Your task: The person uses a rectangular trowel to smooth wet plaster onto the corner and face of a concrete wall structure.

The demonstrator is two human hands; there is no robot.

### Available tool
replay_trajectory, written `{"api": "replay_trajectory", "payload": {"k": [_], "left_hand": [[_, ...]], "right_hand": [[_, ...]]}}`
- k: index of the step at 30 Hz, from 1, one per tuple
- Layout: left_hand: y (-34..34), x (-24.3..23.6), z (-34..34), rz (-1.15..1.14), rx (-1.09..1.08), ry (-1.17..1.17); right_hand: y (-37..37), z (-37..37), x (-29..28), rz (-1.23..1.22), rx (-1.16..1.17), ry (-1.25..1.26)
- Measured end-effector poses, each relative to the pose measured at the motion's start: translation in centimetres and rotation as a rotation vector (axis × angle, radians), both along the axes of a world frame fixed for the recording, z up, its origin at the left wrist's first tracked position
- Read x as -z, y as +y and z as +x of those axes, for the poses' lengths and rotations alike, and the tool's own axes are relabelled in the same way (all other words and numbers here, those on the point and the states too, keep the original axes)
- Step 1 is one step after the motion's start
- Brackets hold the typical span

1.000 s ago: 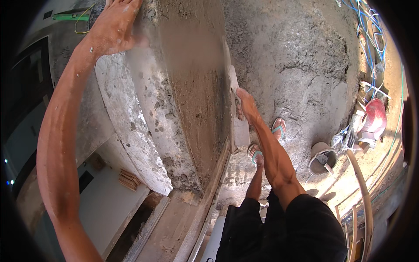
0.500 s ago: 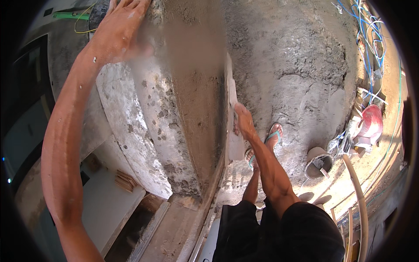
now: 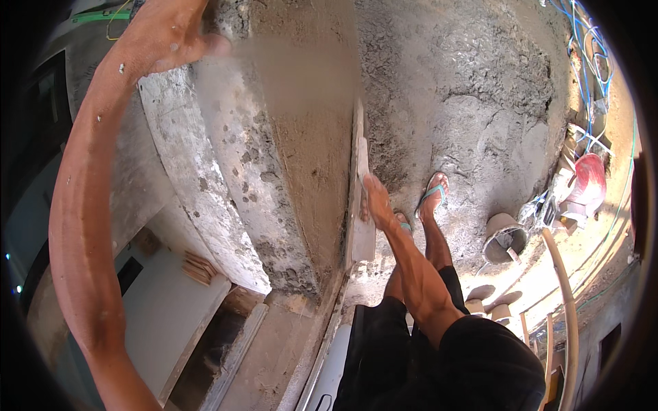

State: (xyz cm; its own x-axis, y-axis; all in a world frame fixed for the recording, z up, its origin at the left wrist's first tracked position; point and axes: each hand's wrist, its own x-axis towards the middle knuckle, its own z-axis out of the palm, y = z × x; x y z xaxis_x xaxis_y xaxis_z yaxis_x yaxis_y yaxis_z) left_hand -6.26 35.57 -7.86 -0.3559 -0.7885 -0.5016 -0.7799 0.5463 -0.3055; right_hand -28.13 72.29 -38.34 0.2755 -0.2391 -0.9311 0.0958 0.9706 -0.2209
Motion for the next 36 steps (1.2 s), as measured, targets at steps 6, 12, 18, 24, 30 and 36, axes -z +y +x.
{"api": "replay_trajectory", "payload": {"k": [6, 12, 18, 24, 30, 36], "left_hand": [[-1.2, 0.9, 0.8, 0.138, -0.078, 0.038], [-2.0, 2.8, 4.3, -0.05, 0.081, 0.177], [-2.4, 2.4, 3.8, -0.005, 0.064, 0.11], [-2.2, 2.2, 3.9, 0.011, 0.006, 0.098], [-2.7, 2.8, 2.9, 0.04, 0.017, 0.118], [-2.0, 2.1, 4.3, 0.024, 0.011, 0.127]], "right_hand": [[7.9, -7.3, -14.1, 0.399, 0.169, 0.013], [11.3, -9.6, -12.9, 0.318, 0.084, 0.06], [11.2, -8.4, -18.5, 0.464, 0.099, -0.017], [8.4, -6.6, -23.5, 0.397, 0.098, -0.131], [10.9, -3.6, -9.4, 0.388, 0.216, -0.093], [7.8, -2.6, -17.1, 0.295, 0.075, -0.054]]}}
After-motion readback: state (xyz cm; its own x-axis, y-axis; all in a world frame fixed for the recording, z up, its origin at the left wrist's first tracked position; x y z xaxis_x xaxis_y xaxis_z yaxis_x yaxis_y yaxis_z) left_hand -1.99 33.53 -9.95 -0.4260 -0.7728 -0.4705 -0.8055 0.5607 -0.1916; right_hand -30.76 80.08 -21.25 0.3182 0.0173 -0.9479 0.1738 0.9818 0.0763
